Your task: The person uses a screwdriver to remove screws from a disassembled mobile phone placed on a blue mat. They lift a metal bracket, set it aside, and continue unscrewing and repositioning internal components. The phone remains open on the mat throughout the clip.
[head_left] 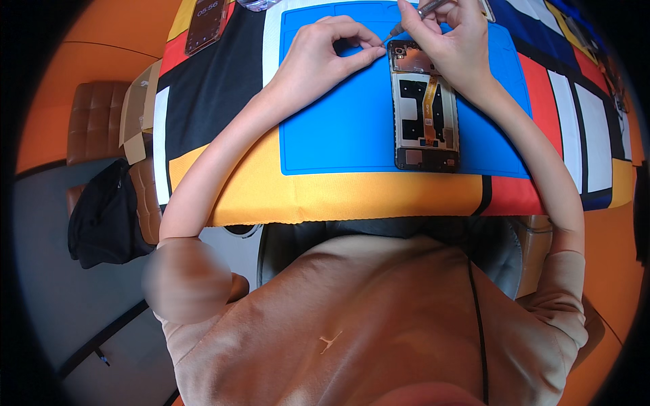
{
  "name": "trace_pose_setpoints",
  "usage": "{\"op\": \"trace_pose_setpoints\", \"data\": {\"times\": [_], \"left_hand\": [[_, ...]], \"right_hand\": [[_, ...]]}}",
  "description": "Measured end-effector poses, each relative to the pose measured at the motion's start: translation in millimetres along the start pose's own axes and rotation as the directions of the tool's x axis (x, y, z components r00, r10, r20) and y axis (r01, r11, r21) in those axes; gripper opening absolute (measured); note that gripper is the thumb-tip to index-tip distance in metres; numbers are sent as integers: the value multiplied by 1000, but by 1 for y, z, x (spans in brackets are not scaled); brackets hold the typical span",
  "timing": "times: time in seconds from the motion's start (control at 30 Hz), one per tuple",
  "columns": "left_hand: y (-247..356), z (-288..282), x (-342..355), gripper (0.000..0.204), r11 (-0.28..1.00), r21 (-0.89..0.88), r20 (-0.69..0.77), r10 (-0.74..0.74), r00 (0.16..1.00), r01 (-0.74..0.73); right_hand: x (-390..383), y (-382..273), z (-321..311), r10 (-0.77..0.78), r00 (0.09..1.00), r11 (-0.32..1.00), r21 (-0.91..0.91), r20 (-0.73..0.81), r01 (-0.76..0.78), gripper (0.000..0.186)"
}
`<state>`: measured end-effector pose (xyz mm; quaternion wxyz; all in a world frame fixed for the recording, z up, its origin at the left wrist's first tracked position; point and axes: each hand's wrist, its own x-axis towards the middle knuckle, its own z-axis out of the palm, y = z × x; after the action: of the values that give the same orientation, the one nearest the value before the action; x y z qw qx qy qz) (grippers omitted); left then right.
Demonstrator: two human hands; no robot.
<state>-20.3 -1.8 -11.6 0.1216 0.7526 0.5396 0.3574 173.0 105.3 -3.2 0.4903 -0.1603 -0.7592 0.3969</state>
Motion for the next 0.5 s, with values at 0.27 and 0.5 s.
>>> {"op": "trace_pose_setpoints", "data": {"times": [0.27, 0.5], "left_hand": [[-1, 0, -1, 23, 1000, -11, -2, 5, 1000, -5], [-4, 9, 2, 25, 997, -26, -149, 71, 986, -76]], "right_hand": [[1, 2, 2, -27, 999, 998, 50, -20, 28, 31], [1, -1, 2, -32, 999, 999, -10, -30, 32, 31]]}}
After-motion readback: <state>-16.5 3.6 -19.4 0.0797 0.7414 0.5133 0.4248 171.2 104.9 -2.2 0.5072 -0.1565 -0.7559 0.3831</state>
